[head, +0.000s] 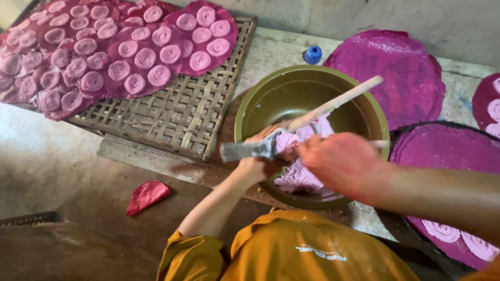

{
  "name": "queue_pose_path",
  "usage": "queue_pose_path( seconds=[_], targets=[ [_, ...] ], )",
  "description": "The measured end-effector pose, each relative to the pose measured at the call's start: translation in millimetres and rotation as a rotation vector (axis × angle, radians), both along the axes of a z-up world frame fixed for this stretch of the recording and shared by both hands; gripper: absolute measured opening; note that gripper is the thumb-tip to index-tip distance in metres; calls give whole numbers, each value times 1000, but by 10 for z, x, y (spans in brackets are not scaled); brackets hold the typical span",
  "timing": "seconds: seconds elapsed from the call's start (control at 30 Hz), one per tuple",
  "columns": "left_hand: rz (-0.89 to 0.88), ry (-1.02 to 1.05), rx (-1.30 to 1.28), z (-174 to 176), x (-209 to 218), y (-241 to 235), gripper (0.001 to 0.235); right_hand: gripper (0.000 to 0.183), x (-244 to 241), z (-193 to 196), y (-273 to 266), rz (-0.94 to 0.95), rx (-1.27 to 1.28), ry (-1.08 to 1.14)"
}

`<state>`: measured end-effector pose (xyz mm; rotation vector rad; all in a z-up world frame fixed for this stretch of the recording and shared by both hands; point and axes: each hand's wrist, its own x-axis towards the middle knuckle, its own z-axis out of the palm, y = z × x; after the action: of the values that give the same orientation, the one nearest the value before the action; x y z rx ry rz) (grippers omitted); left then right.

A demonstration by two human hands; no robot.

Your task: The person scoops pink paste from a bowl and uses a handheld roller tool to form spiral rolls on a purple mat. The formed rolls are placed on a nearby woven tray. The process is repeated multiple times throughout the clip.

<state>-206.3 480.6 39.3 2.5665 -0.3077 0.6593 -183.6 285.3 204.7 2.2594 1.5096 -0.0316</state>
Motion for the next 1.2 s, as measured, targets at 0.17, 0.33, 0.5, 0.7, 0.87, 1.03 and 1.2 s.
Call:
queue_pose_path(
  seconds=[0.17, 0.33, 0.5, 0.7, 0.87, 1.03, 1.2],
  targets=[
    [-49, 403, -505, 48, -68, -135, 59, 19, -2, -224, -46, 109, 102, -46],
    [196, 334, -144, 243, 11, 133, 53, 16, -95, 449, -359, -84, -70, -48],
    [70, 240, -216, 222, -66, 25, 68, 10, -14, -26, 152, 56, 114, -142],
    [39, 297, -465, 62, -91, -46, 55, 21, -69, -96, 47, 52, 66, -7],
    [323, 781, -216, 220, 144, 213, 66, 19, -82, 483, -249, -135, -130, -53],
    [91, 193, -146, 134, 29, -66, 66, 15, -29, -165, 139, -63, 45, -97],
    [22, 1, -239, 38, -6, 10, 61, 33, -41, -289, -39, -87, 140, 99]
  ],
)
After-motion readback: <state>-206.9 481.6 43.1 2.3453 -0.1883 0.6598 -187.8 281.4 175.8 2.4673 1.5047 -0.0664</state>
